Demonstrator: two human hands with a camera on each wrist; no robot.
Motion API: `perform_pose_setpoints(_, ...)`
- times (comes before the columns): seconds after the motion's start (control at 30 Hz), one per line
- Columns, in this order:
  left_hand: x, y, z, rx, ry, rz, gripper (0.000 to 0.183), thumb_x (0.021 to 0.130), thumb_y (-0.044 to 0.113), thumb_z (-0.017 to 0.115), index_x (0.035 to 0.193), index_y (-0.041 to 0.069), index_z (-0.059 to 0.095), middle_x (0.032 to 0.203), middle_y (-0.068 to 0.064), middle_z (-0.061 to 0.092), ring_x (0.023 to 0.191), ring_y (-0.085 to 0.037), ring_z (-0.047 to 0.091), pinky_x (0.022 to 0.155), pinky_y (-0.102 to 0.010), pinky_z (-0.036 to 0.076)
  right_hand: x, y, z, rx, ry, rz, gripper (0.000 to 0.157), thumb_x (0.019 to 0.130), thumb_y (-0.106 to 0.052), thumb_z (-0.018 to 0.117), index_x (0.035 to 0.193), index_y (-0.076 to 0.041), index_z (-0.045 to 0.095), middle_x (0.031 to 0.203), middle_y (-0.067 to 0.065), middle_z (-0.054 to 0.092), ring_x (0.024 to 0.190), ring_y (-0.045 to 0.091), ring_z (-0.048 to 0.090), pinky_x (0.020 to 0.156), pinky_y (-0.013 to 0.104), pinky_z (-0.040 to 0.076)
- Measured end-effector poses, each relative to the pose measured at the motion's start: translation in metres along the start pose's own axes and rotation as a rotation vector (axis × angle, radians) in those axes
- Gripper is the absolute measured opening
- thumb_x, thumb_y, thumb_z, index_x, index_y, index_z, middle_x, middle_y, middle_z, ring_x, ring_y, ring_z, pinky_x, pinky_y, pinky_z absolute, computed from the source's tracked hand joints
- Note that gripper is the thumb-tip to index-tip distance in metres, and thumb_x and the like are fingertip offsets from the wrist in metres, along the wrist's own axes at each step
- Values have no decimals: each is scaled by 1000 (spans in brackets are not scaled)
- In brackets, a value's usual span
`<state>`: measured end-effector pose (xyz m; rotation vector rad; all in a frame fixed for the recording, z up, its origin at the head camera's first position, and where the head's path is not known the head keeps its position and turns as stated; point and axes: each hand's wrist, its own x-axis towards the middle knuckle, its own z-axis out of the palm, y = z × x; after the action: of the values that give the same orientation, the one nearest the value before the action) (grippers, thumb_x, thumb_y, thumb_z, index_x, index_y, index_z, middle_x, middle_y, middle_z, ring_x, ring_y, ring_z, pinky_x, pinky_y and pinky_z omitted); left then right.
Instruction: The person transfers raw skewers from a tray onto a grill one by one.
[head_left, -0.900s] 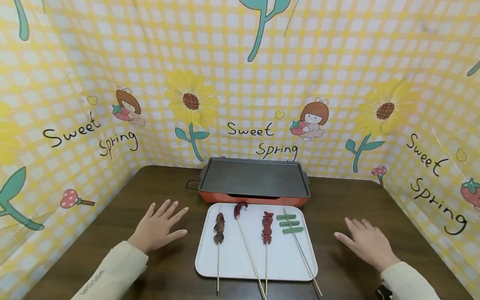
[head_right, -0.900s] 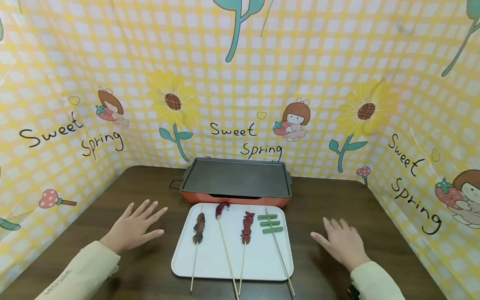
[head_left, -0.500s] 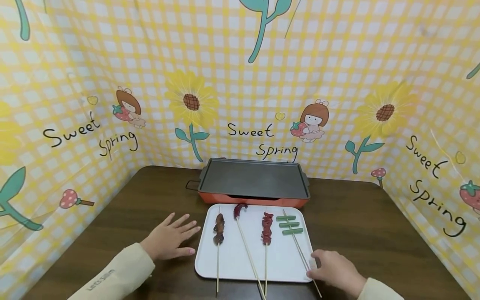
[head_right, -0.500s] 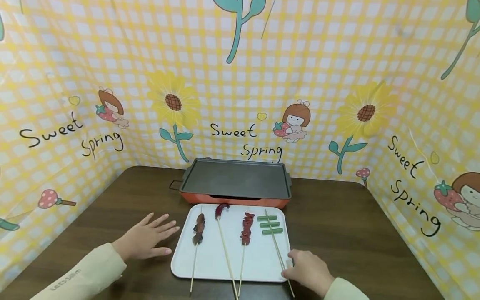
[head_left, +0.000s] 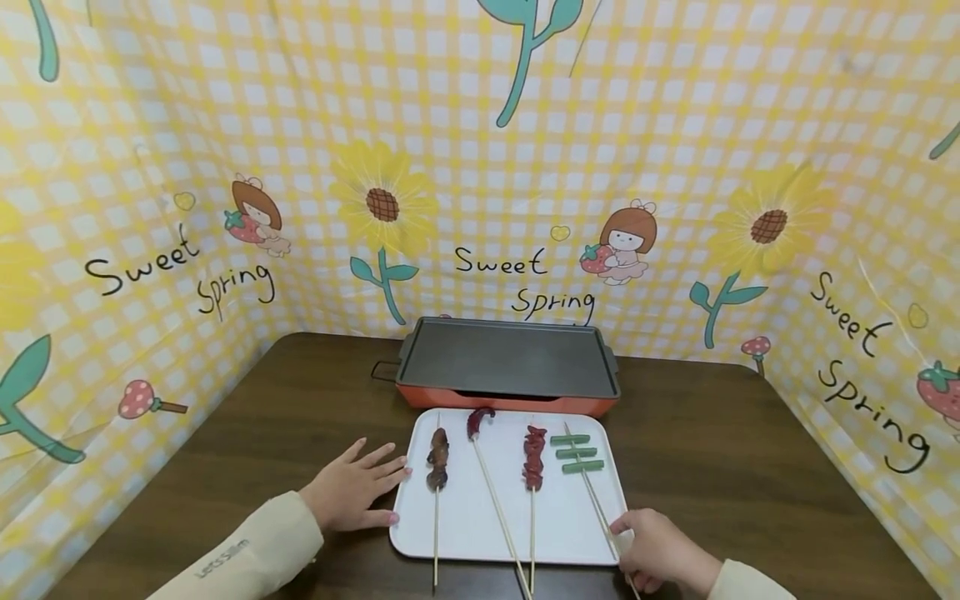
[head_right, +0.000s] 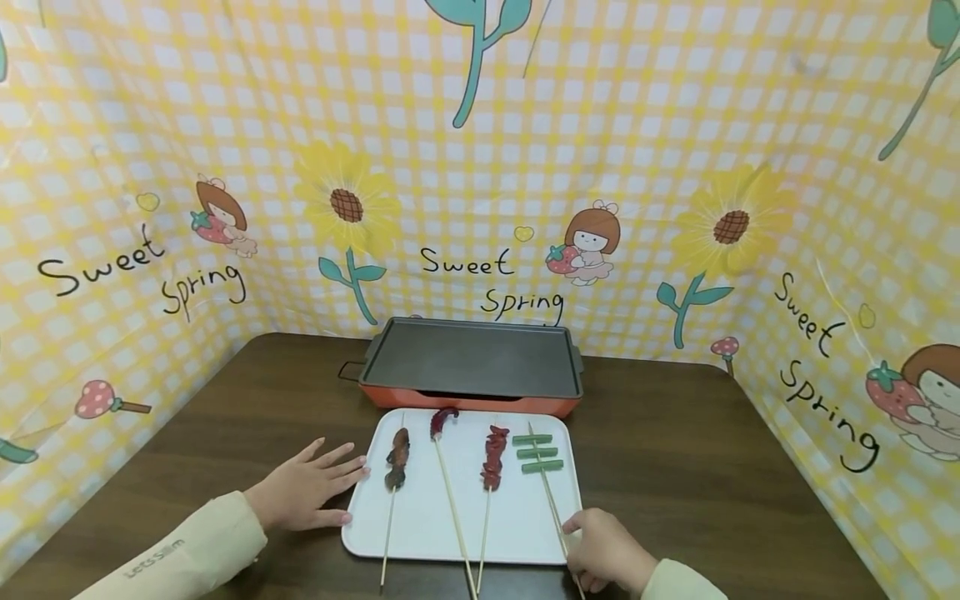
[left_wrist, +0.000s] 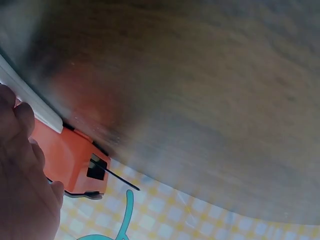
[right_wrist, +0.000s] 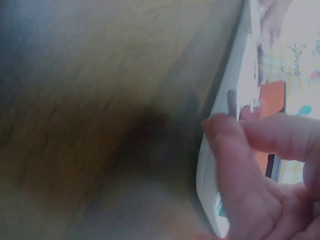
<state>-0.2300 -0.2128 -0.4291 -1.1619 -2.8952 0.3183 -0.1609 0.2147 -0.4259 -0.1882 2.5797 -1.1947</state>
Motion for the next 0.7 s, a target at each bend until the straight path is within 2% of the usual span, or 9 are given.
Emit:
perform_pose_setpoints(0.1, 1, 1, 2, -7, -2, -3, 72, 92, 67, 35, 141, 16, 51, 144, -2, 48, 137, -27, 35, 107, -56, 26, 0, 2, -2, 101, -11, -2, 24, 64, 8, 55, 88, 5, 58, 49, 3, 54, 38, 8, 50, 39, 27, 47)
perform_pose_setpoints(0.2, 1, 1, 2, 4, 3, 0, 72, 92, 67, 35, 141, 16, 51, 143, -2, 49, 137, -26, 36, 107, -55, 26, -2, 1, -6, 139, -29, -29, 24, 63, 8, 52, 86, 2, 56, 47, 2, 53, 38, 7, 50, 38, 26, 46)
perform_pose_setpoints(0.33, -1, 2, 3, 31, 20, 8, 70, 92, 66, 37, 140, 17, 52, 142, -1, 50, 136, -26, 38, 106, -55, 28, -6, -3, -14, 113, -54, -60, 25, 63, 9, 53, 87, 0, 56, 47, 1, 53, 37, 7, 49, 37, 26, 45)
perform_pose_setpoints(0.5, -1, 2, 2, 54, 41, 21, 68, 92, 64, 38, 139, 16, 53, 140, -1, 52, 135, -26, 39, 105, -54, 29, -4, -20, -37, 87, -52, -93, 28, 65, 11, 56, 94, 7, 57, 47, 4, 54, 38, 9, 50, 38, 29, 46)
perform_pose_setpoints(0.7, 1, 4, -2, 132, 44, 33, 68, 90, 65, 40, 136, 18, 56, 137, 1, 55, 134, -24, 40, 105, -54, 31, 20, -42, -65, 46, 1, -45, 29, 72, 10, 58, 102, 12, 56, 52, 6, 57, 41, 12, 53, 41, 29, 48)
